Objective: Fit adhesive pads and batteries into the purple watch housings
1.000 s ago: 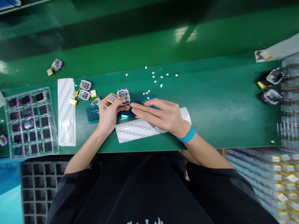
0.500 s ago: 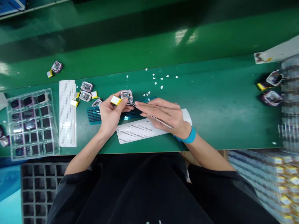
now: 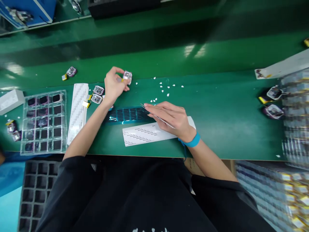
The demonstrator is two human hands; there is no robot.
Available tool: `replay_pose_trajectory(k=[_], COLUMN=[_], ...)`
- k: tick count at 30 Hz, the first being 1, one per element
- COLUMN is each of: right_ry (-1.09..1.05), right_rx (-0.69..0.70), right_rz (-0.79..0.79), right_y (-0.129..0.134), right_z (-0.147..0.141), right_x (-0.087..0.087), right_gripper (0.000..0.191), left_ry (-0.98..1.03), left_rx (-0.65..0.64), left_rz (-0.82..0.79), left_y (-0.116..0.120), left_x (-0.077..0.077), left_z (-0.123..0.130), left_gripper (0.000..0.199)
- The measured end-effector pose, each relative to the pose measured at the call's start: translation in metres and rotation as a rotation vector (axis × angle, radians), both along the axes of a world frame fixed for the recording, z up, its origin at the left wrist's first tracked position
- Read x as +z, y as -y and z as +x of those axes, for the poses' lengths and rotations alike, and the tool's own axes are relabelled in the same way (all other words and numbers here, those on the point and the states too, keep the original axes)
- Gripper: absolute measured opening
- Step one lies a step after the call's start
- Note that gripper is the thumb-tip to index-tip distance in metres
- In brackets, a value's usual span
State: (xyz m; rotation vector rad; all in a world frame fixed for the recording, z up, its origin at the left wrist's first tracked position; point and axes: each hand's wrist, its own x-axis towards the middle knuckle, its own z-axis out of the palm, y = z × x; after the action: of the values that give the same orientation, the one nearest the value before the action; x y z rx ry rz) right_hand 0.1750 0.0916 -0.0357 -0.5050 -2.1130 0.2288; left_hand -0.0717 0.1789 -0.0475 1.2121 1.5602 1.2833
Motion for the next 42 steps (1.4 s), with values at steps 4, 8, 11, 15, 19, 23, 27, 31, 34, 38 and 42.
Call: replay_pose_trajectory(k=[4, 8, 11, 15, 19, 23, 27, 31, 34, 38, 42], right_ry=[0.037, 0.04, 0.021, 0.042, 0.06, 0.062, 0.116, 0.159, 0.158, 0.126, 0.126], right_rx=[-0.018, -0.043, -0.064, -0.081, -0.068, -0.078, -0.076, -0.076, -0.079, -0.09, -0.12], right_rz=[0.013, -0.011, 0.005, 0.046, 0.069, 0.071, 0.074, 0.108, 0.117, 0.104, 0.016], right_y=[-0.001, -0.004, -0.003, -0.001, -0.003, -0.005, -0.005, -0.004, -0.005, -0.006, -0.005], right_z=[0.001, 0.004, 0.005, 0.004, 0.004, 0.005, 0.006, 0.004, 0.002, 0.003, 0.006], right_x=[-0.003, -0.002, 0.003, 0.008, 0.01, 0.009, 0.007, 0.006, 0.005, 0.004, 0.003], right_gripper=[0.05, 0.051, 0.057, 0.056, 0.052, 0.053, 0.048, 0.042, 0.041, 0.044, 0.043], left_ry=[-0.252, -0.698, -1.057, -1.189, -1.136, -1.121, -1.177, -1.1, -0.946, -0.43, 0.383], left_rx=[0.001, -0.056, -0.129, -0.122, -0.137, -0.186, -0.202, -0.17, -0.157, -0.093, -0.057], left_rz=[0.082, 0.095, -0.094, -0.189, -0.12, -0.096, -0.137, -0.097, -0.064, -0.012, -0.035], left_y=[-0.042, 0.018, 0.083, 0.122, 0.12, 0.119, 0.118, 0.111, 0.102, 0.087, 0.073], left_x=[0.006, 0.036, 0.049, 0.045, 0.037, 0.04, 0.043, 0.04, 0.04, 0.049, 0.055], left_z=[-0.039, -0.06, -0.064, -0.063, -0.064, -0.062, -0.054, -0.053, -0.057, -0.054, -0.03], left_gripper=[0.041, 0.023, 0.028, 0.027, 0.028, 0.031, 0.028, 0.022, 0.014, 0.016, 0.027])
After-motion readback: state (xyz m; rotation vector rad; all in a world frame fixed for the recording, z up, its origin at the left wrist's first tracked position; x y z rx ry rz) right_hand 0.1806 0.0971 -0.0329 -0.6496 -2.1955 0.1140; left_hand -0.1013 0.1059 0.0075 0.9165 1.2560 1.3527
